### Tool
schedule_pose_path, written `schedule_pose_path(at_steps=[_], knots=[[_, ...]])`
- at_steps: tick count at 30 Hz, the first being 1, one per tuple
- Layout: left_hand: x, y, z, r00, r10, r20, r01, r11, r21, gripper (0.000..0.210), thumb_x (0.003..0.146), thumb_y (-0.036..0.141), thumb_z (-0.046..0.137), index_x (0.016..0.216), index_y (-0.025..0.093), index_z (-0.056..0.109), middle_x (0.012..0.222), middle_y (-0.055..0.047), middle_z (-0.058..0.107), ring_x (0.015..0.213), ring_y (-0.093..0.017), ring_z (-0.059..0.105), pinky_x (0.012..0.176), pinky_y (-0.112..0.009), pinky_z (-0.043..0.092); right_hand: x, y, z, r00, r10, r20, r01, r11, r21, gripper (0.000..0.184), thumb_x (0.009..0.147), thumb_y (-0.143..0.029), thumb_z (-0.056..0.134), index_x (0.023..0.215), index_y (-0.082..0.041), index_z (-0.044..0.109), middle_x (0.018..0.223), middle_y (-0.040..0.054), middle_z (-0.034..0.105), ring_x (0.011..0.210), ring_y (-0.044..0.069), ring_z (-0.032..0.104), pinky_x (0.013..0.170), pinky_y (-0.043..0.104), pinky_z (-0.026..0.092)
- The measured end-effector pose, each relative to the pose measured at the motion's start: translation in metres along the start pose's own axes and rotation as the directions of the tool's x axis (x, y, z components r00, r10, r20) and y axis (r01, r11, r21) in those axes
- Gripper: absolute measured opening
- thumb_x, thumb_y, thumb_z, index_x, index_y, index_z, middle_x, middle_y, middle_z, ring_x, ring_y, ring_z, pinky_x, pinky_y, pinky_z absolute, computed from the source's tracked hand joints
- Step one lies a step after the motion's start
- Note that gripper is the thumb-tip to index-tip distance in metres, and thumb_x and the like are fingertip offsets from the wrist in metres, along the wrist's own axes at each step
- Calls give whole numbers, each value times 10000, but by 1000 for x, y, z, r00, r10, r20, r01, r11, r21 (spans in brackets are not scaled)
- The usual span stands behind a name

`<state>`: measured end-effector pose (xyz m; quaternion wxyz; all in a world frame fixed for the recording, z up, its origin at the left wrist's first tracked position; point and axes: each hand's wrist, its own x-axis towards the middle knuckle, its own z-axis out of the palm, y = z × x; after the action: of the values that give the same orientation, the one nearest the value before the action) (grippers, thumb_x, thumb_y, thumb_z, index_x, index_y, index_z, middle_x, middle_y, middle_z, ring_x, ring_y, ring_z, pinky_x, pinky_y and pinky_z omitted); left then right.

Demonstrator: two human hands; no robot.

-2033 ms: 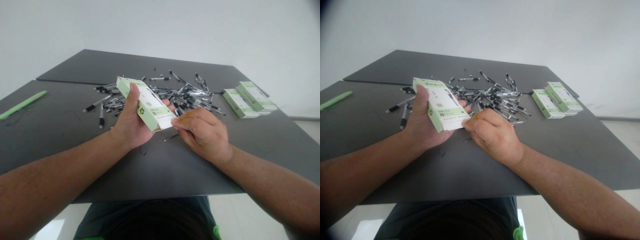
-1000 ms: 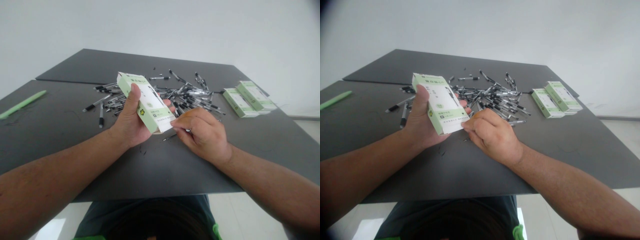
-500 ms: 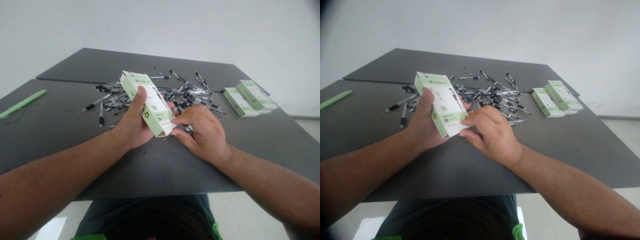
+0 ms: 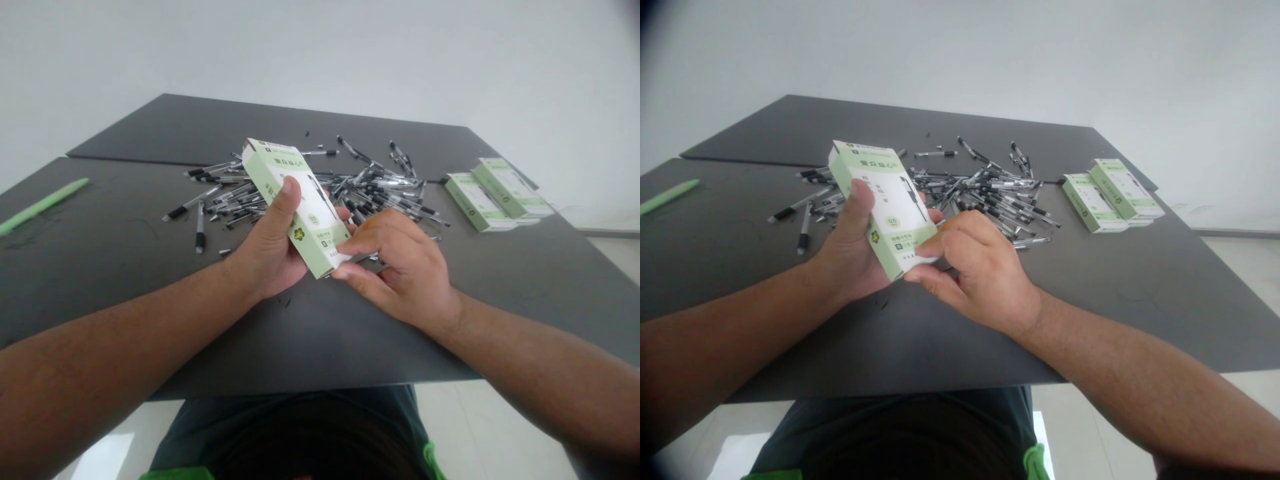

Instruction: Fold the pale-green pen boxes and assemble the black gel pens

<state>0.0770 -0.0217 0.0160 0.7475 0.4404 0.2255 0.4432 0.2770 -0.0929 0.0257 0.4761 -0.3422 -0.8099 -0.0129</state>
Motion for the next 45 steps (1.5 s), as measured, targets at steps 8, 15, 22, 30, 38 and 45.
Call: schedule_pose_path(at_steps=[8,15,22,30,38,45], knots=[[0,2,2,1000,6,-8,-7,999,-45,668,857,743,917,1206,219,696,1159,-119,766,1317,-432,727,998,-545,670,0,-2,0,1000,-6,11,6,1000,4,144,1041,-375,883,1116,-290,795,1035,35,813,986,254,780,872,439,661],[2,12,-3,999,-17,47,18,1000,-21,665,868,817,851,1169,236,733,1117,-115,792,1284,-453,758,922,-558,716,0,13,-4,999,-9,47,11,999,-42,189,1042,-326,873,1200,-263,791,1050,60,807,991,258,772,866,420,641],[2,11,-4,995,-58,83,64,996,-67,729,864,859,829,1208,224,728,1144,-122,815,1283,-476,769,998,-643,698,-1,16,-8,990,35,136,-29,999,-40,195,1096,-383,804,1243,-261,769,991,19,821,865,205,769,801,348,625],[0,16,-8,992,-82,95,82,997,10,786,805,914,860,1226,259,755,1211,-119,841,1318,-474,772,959,-623,721,-3,19,-7,992,29,121,-29,1000,3,190,1073,-335,826,1241,-268,765,982,1,818,854,191,769,784,329,618],[-5,5,9,997,71,24,-69,996,-59,819,762,802,989,1257,233,671,1176,-110,800,1222,-426,782,1011,-628,692,-9,6,10,980,168,111,-175,983,63,788,999,-763,795,1554,-233,614,1441,181,736,1185,326,724,898,461,664],[-7,-10,-8,968,220,119,-240,951,194,835,874,788,921,1477,278,648,1421,-142,747,1390,-422,699,1130,-580,624,-14,3,15,957,242,160,-252,967,45,810,1019,-667,791,1655,-264,490,1534,186,676,1358,380,674,1079,576,628]])
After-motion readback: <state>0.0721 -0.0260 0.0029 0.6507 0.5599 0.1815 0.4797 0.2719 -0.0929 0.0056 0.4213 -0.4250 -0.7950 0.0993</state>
